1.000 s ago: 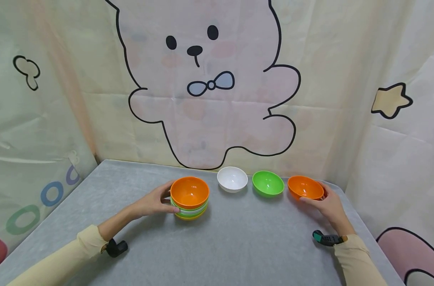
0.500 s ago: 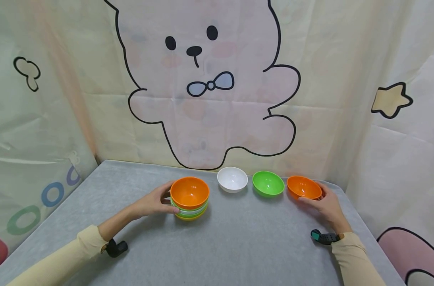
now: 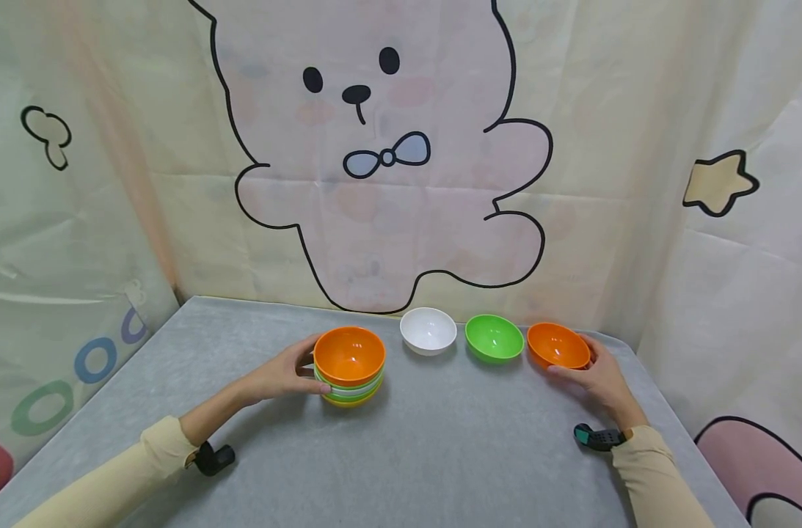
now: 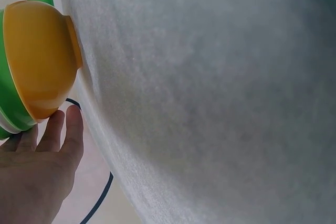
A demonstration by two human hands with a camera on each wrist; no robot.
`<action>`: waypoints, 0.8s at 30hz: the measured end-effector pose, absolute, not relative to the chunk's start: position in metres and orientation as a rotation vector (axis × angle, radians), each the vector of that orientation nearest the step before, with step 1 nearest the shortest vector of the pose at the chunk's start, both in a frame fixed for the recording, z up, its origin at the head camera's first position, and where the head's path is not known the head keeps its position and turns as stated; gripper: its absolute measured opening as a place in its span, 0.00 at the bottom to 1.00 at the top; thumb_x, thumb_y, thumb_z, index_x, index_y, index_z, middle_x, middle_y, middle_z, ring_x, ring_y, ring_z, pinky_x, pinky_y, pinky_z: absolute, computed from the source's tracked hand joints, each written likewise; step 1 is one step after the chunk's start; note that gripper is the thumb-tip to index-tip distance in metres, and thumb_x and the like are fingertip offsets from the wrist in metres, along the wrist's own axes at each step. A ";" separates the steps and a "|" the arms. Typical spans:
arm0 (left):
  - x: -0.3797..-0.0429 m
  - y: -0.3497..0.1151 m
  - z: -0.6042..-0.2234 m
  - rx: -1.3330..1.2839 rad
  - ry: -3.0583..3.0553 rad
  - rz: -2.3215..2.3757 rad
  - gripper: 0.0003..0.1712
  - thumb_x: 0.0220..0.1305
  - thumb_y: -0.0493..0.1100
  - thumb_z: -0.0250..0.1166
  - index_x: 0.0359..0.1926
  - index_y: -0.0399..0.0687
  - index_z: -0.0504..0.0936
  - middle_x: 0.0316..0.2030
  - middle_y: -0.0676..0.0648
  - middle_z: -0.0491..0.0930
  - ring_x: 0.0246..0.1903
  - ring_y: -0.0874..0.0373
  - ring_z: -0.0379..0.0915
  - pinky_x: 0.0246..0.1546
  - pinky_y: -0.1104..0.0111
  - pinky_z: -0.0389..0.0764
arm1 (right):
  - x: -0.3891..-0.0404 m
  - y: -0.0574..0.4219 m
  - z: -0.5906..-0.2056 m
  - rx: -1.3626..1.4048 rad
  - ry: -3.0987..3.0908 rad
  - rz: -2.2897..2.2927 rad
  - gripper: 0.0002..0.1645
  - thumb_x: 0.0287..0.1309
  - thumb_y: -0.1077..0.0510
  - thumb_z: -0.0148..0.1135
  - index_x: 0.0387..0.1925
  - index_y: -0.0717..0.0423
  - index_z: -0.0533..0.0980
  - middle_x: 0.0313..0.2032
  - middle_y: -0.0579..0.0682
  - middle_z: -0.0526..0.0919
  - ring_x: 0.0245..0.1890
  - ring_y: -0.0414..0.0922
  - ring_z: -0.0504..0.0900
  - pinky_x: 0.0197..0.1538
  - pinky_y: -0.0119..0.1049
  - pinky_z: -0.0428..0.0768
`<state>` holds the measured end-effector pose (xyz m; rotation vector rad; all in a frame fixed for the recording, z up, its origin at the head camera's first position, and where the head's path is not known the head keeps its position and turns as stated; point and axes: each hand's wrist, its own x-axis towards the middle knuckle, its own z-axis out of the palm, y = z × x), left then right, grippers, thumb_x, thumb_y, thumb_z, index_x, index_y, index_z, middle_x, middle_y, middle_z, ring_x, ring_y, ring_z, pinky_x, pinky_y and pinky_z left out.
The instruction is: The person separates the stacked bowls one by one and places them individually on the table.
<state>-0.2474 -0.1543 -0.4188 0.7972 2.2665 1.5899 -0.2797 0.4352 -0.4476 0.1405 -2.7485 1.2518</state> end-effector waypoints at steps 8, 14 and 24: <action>-0.247 -0.155 -0.419 0.799 2.264 1.590 0.49 0.60 0.45 0.77 0.76 0.50 0.60 0.70 0.46 0.65 0.67 0.43 0.64 0.61 0.57 0.75 | -0.279 0.435 -0.446 0.174 -2.762 1.211 0.58 0.60 0.48 0.75 0.74 0.72 0.52 0.66 0.74 0.63 0.60 0.67 0.66 0.42 0.14 0.67; -0.247 -0.155 -0.419 0.803 2.256 1.589 0.49 0.60 0.45 0.77 0.76 0.50 0.60 0.70 0.46 0.65 0.67 0.43 0.65 0.60 0.57 0.75 | -0.274 0.438 -0.443 0.284 -2.753 1.246 0.57 0.60 0.53 0.75 0.75 0.72 0.49 0.67 0.74 0.61 0.62 0.67 0.65 0.47 0.13 0.66; -0.247 -0.155 -0.417 0.801 2.258 1.583 0.49 0.60 0.46 0.77 0.77 0.50 0.60 0.71 0.46 0.64 0.67 0.43 0.64 0.61 0.56 0.74 | -0.268 0.455 -0.431 0.303 -2.678 1.430 0.55 0.68 0.60 0.67 0.77 0.71 0.39 0.71 0.78 0.52 0.69 0.55 0.64 0.54 0.17 0.69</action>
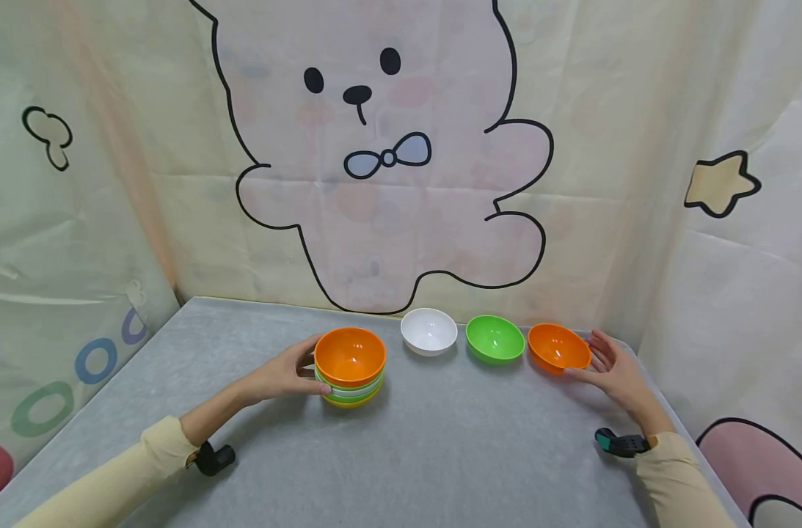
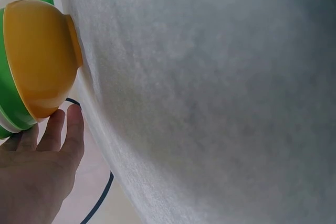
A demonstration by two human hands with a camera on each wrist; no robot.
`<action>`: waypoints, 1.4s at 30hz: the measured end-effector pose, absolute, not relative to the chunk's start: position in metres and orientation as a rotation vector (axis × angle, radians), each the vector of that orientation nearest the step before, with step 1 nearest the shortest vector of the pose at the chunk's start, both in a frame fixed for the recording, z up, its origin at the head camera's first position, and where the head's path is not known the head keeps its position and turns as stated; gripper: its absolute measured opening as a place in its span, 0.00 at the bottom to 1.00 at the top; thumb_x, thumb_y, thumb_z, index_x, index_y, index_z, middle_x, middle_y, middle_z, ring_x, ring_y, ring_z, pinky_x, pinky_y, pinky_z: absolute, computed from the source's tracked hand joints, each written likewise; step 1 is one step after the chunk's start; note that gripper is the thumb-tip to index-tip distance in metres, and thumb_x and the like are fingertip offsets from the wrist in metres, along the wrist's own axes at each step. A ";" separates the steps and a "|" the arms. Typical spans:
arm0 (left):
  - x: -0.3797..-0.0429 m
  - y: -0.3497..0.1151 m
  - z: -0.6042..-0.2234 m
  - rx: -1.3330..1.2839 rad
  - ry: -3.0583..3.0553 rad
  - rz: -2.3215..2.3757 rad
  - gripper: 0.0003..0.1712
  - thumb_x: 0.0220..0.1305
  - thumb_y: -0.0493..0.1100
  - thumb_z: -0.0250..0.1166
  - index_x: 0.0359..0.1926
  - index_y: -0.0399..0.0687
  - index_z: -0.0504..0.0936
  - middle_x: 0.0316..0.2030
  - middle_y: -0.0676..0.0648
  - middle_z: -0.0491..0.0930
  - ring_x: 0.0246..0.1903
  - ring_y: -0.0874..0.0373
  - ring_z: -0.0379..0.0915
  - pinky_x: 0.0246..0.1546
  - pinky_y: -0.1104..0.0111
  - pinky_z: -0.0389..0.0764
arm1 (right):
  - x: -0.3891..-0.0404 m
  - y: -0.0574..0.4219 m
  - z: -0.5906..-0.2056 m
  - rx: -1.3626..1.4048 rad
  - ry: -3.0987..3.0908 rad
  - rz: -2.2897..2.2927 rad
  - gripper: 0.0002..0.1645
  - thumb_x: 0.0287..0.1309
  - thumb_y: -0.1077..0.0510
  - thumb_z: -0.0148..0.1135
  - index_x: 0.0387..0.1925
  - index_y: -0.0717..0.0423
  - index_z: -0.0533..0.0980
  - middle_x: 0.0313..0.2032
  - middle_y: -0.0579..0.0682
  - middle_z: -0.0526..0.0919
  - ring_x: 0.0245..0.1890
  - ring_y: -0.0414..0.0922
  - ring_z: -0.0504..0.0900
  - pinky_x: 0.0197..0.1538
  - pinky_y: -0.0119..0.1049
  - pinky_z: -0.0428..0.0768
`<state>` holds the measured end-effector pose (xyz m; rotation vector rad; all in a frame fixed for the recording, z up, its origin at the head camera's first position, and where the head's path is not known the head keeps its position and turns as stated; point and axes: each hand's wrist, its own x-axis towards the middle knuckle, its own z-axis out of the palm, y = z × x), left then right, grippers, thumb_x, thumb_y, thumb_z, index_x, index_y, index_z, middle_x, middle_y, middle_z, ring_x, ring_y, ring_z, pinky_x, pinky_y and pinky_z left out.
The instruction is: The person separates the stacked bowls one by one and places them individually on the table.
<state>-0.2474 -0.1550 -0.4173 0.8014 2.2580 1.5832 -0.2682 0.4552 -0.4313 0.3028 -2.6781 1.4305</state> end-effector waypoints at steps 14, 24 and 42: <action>-0.248 -0.155 -0.417 0.811 2.254 1.588 0.49 0.61 0.46 0.76 0.77 0.49 0.59 0.71 0.45 0.64 0.67 0.42 0.64 0.62 0.53 0.73 | -0.256 0.447 -0.418 0.328 -2.531 1.293 0.37 0.66 0.58 0.69 0.70 0.67 0.66 0.58 0.34 0.73 0.55 0.29 0.72 0.51 0.16 0.72; -0.248 -0.154 -0.416 0.805 2.258 1.583 0.49 0.60 0.46 0.77 0.77 0.49 0.59 0.71 0.45 0.64 0.67 0.43 0.65 0.62 0.53 0.74 | -0.253 0.437 -0.407 0.327 -2.509 1.152 0.38 0.65 0.57 0.70 0.71 0.66 0.66 0.67 0.59 0.70 0.68 0.38 0.66 0.58 0.15 0.64; -0.248 -0.155 -0.418 0.812 2.259 1.582 0.49 0.61 0.45 0.77 0.77 0.49 0.59 0.71 0.46 0.64 0.67 0.43 0.65 0.61 0.56 0.75 | -0.251 0.403 -0.391 0.445 -2.400 1.308 0.35 0.60 0.67 0.72 0.67 0.66 0.70 0.60 0.39 0.75 0.57 0.28 0.74 0.55 0.20 0.72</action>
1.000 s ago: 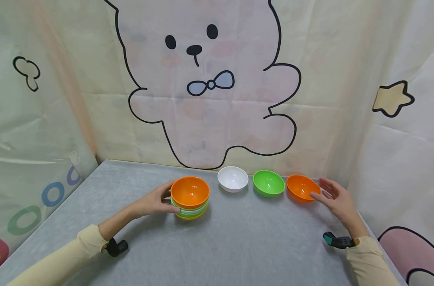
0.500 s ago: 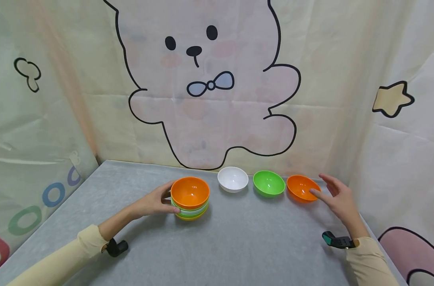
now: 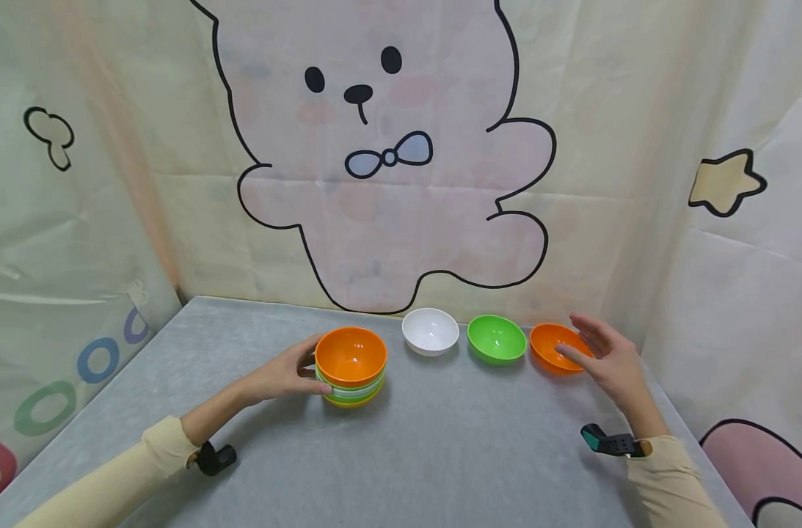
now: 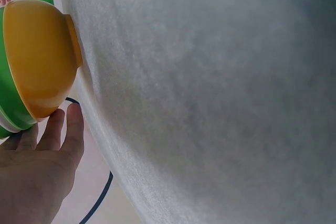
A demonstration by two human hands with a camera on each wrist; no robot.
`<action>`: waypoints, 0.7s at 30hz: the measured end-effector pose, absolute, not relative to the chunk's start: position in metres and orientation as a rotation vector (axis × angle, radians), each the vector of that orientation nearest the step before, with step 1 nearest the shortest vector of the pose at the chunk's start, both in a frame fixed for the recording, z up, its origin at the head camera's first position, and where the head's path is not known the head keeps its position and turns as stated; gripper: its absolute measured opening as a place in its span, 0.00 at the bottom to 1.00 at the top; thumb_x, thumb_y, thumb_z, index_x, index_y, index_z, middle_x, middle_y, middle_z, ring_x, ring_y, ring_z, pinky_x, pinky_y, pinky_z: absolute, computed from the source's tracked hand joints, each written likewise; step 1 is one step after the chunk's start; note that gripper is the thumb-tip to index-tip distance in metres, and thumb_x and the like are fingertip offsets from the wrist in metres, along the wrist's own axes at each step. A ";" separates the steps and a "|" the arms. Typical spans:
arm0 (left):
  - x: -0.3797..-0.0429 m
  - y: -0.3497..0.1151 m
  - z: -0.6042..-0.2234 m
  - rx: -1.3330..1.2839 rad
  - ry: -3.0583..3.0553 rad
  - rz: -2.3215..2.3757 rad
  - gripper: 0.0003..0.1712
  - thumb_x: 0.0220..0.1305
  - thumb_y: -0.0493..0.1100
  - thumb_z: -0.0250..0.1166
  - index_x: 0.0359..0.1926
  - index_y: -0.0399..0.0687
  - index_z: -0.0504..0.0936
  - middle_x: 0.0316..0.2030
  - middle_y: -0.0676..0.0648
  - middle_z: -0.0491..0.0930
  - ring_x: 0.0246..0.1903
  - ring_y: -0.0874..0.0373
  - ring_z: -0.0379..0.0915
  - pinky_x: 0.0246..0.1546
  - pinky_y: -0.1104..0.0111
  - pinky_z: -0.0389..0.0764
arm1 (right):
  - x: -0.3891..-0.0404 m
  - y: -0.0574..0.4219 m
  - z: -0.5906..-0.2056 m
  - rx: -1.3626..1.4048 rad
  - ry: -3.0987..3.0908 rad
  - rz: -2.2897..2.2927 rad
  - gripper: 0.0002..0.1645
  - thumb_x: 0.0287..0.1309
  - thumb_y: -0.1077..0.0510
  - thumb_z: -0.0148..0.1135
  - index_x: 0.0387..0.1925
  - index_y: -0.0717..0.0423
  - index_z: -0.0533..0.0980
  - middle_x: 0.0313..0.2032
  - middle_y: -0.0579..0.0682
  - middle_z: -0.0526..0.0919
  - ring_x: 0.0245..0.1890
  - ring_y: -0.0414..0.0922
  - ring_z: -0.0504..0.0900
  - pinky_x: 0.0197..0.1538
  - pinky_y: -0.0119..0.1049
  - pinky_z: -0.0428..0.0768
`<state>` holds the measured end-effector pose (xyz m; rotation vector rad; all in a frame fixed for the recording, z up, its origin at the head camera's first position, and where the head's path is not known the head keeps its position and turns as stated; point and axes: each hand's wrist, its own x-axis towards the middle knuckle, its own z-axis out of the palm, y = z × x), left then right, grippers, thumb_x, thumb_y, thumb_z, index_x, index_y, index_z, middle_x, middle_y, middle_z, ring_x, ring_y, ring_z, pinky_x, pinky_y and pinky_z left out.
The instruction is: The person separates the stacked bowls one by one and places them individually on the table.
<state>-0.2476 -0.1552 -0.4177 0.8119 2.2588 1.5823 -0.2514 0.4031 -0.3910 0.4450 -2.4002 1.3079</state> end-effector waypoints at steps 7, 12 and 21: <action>-0.247 -0.155 -0.418 0.799 2.260 1.579 0.50 0.61 0.46 0.76 0.77 0.50 0.59 0.71 0.46 0.64 0.67 0.43 0.64 0.62 0.55 0.74 | -0.255 0.385 -0.392 0.492 -2.407 1.350 0.35 0.61 0.65 0.71 0.67 0.67 0.69 0.61 0.44 0.77 0.60 0.34 0.74 0.57 0.21 0.72; -0.247 -0.155 -0.418 0.801 2.259 1.580 0.49 0.61 0.46 0.77 0.77 0.50 0.59 0.71 0.46 0.64 0.67 0.43 0.64 0.61 0.56 0.74 | -0.259 0.369 -0.394 0.596 -2.353 1.465 0.34 0.60 0.71 0.71 0.66 0.69 0.70 0.61 0.49 0.77 0.62 0.40 0.75 0.59 0.24 0.72; -0.247 -0.155 -0.418 0.825 2.255 1.584 0.50 0.61 0.45 0.76 0.77 0.49 0.59 0.71 0.46 0.64 0.68 0.43 0.64 0.62 0.55 0.74 | -0.272 0.335 -0.393 0.776 -2.306 1.616 0.34 0.57 0.75 0.70 0.65 0.72 0.70 0.61 0.56 0.77 0.62 0.47 0.76 0.62 0.32 0.73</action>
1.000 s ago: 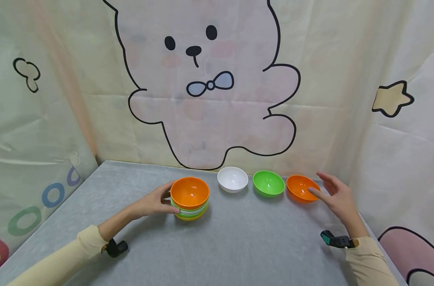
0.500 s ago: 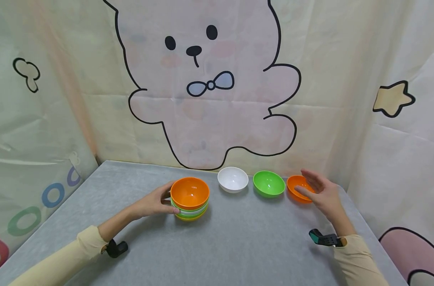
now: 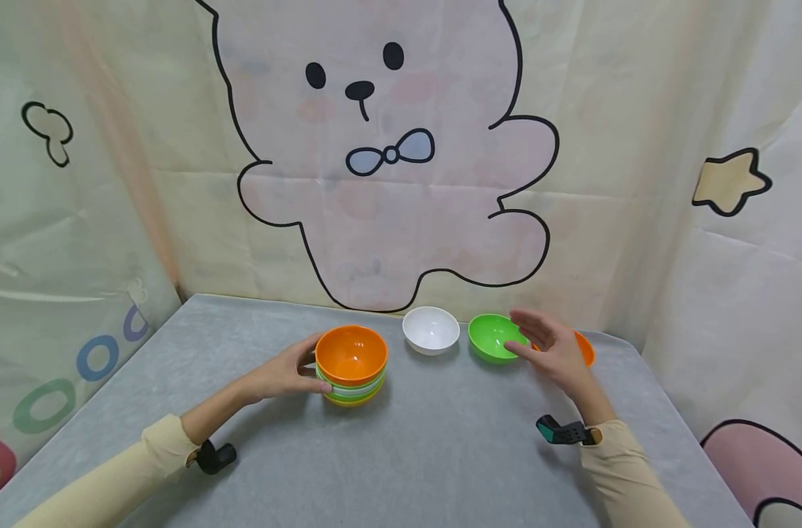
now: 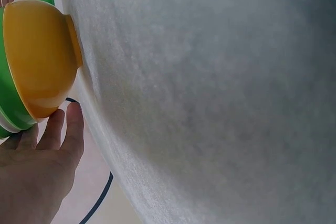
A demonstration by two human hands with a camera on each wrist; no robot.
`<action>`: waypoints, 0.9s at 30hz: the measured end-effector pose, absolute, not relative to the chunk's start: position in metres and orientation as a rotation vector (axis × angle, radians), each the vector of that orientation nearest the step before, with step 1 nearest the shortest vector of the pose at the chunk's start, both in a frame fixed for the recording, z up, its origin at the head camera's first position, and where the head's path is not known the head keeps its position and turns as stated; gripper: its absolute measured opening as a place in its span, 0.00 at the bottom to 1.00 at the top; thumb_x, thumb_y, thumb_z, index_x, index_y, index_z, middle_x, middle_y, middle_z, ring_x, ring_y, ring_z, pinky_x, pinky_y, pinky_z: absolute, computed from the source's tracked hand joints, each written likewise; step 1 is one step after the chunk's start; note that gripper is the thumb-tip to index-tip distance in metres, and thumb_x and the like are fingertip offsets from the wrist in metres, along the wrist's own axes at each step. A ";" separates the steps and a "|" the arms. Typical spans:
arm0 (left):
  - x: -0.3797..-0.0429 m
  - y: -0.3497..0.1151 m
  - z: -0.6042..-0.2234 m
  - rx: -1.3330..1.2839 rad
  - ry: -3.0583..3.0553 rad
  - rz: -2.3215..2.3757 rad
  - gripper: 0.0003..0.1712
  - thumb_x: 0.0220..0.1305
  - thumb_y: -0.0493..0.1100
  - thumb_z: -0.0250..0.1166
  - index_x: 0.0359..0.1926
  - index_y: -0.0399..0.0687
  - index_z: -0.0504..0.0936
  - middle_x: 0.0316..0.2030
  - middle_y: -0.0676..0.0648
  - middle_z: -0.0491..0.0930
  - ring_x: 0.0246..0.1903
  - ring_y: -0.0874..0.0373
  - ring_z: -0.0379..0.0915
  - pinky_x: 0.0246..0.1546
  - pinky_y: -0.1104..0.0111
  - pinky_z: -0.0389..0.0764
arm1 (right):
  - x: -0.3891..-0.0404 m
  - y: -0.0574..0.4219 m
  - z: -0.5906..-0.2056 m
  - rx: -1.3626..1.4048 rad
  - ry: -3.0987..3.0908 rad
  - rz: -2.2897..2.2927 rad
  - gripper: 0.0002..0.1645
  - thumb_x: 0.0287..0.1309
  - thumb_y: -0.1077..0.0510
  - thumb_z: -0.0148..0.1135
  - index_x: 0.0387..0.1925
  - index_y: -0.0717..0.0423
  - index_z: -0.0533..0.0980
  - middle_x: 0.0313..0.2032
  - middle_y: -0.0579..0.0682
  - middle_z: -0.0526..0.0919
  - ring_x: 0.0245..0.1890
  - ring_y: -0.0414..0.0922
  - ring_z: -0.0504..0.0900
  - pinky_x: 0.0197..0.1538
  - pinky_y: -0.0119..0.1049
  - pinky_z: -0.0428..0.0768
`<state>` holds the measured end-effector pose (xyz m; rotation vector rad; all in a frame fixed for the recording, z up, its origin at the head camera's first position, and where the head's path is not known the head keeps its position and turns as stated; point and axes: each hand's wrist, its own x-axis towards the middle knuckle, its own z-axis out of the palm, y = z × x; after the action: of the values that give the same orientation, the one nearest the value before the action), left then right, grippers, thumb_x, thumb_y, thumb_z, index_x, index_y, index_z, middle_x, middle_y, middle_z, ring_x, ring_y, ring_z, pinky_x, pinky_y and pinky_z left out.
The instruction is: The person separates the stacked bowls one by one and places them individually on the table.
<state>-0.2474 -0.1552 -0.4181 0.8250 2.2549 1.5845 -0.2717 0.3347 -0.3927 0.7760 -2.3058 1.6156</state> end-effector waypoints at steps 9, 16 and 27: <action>-0.249 -0.155 -0.419 0.830 2.259 1.580 0.49 0.61 0.46 0.76 0.77 0.49 0.59 0.71 0.46 0.64 0.67 0.43 0.64 0.62 0.55 0.74 | -0.279 0.305 -0.393 0.810 -2.348 1.649 0.35 0.58 0.69 0.73 0.66 0.65 0.71 0.63 0.67 0.73 0.64 0.58 0.73 0.63 0.33 0.72; -0.249 -0.155 -0.419 0.816 2.249 1.586 0.49 0.61 0.46 0.76 0.77 0.49 0.59 0.71 0.46 0.64 0.67 0.43 0.64 0.62 0.55 0.74 | -0.282 0.286 -0.399 0.898 -2.350 1.694 0.34 0.60 0.71 0.70 0.66 0.69 0.69 0.63 0.69 0.73 0.64 0.60 0.72 0.64 0.35 0.72; -0.249 -0.155 -0.419 0.830 2.241 1.588 0.49 0.61 0.45 0.76 0.77 0.49 0.59 0.71 0.46 0.65 0.68 0.43 0.64 0.62 0.54 0.73 | -0.283 0.253 -0.400 1.019 -2.319 1.734 0.34 0.59 0.72 0.70 0.66 0.70 0.70 0.63 0.64 0.75 0.64 0.61 0.72 0.64 0.42 0.71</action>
<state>-0.2490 -0.1554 -0.4190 0.8300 2.2406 1.5875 -0.2834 0.2534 -0.3996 1.0186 -2.3186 1.7342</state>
